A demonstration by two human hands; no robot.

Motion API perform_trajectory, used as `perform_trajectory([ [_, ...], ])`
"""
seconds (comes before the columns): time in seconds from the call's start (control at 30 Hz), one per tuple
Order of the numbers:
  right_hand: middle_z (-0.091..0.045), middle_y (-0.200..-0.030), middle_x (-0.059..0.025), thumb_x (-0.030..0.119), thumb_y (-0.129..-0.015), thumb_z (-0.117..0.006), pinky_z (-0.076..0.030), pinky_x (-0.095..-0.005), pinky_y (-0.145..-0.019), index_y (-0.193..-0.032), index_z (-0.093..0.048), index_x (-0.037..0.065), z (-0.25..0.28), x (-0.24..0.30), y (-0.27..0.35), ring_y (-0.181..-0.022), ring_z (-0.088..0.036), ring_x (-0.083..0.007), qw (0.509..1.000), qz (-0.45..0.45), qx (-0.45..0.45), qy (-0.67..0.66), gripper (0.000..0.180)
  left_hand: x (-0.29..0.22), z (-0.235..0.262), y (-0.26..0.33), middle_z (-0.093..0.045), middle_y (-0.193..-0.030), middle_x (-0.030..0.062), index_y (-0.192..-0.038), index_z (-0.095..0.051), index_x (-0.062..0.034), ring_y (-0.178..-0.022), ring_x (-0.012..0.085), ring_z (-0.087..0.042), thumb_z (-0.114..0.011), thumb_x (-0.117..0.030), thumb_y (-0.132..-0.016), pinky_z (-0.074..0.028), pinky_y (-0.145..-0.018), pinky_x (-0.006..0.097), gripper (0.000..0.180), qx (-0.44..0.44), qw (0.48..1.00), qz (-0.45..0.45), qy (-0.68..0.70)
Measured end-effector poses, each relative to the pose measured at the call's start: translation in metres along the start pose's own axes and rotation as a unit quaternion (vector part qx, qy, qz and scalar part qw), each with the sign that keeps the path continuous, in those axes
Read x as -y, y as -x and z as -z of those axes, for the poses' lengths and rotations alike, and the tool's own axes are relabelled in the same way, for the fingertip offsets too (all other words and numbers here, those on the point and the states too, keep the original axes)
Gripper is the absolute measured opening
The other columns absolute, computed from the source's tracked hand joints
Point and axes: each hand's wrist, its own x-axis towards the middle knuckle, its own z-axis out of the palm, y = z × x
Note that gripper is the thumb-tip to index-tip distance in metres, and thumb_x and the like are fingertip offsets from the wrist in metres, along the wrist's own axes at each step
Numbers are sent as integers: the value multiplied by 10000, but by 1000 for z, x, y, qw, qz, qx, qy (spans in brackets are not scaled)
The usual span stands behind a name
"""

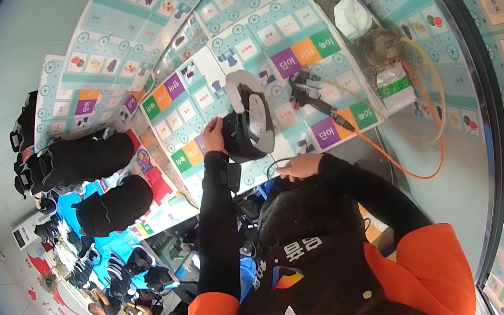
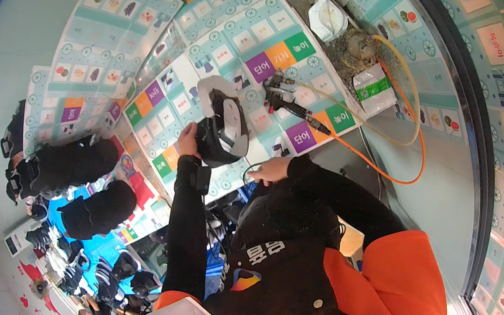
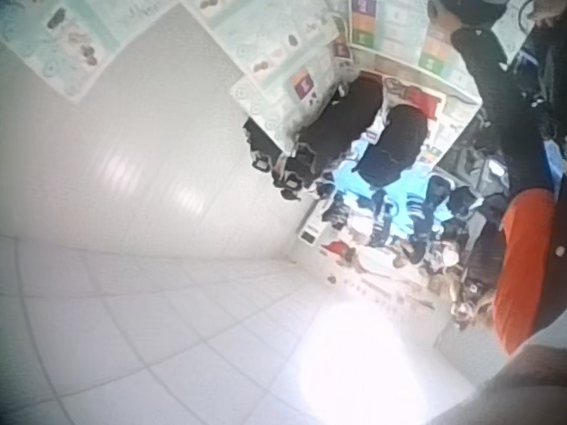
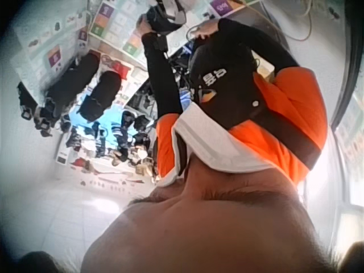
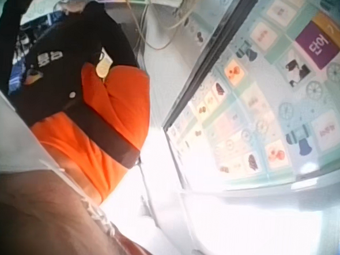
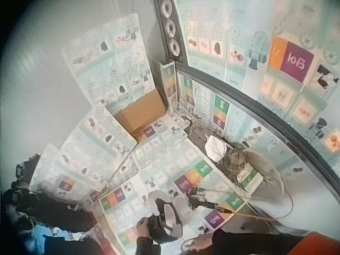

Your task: The person trims excess material from the inside of shoes using a small hand tool. They pick up individual shoes from a blue crate, use the tool to cut away interior components, and then place the finished items back into another crate.

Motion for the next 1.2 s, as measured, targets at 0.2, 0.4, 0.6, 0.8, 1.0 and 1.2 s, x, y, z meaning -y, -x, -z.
perform_trajectory([
  [0.2, -674, -647, -99, 418, -954, -587, -520, -429, -577, -796, -697, 48, 8, -131, 69, -587, -664, -262, 966, 24, 133, 222, 417, -14, -8, 15, -707, -1170, 105, -1305, -644, 21, -1050, 188, -649, -726, -304, -934, -489, -932, 308, 500, 35, 999, 22, 11],
  [0.4, -681, -684, -90, 280, -906, -678, -532, -361, -644, -942, -681, 46, -11, -192, 93, -658, -683, -224, 981, 29, -191, -2, 237, -11, -21, 11, -716, -1145, 113, -1250, -683, 22, -1025, 185, -659, -718, -263, -930, -500, -918, 310, 430, 36, 999, 22, 22],
  [0.6, -619, -1022, -127, 203, -817, -742, -552, -394, -779, -1105, -623, 42, 67, -68, 67, -1013, -619, -279, 801, 47, -564, 195, 351, 3, -7, 8, -723, -1104, 115, -1198, -698, 29, -986, 181, -663, -748, -182, -899, -507, -891, 298, 370, -10, 1000, -2, -8],
  [0.8, -484, -1301, -192, 179, -832, -702, -565, -426, -827, -1273, -501, -22, 109, -101, 27, -1254, -468, -340, 713, -66, -552, 427, 525, -10, -31, 17, -737, -1068, 126, -1161, -708, 36, -940, 201, -677, -776, -167, -877, -518, -873, 305, 356, -30, 995, -28, -87],
  [1.0, -571, -1202, -184, 172, -852, -649, -570, -433, -756, -1256, -554, -17, 117, -44, 15, -1093, -581, -338, 749, -119, -557, 339, 456, 5, 11, 3, -733, -1150, 157, -1212, -711, 20, -1029, 218, -682, -761, -227, -887, -513, -905, 318, 411, -46, 987, -22, -153],
  [1.2, -723, -908, -112, 138, -853, -592, -557, -380, -683, -1231, -634, 47, 135, -28, 46, -753, -695, -246, 877, -1, -473, -83, 391, 1, 1, 3, -738, -1124, 156, -1192, -714, 25, -1000, 218, -684, -775, -222, -879, -520, -888, 324, 404, -57, 985, -30, -162],
])
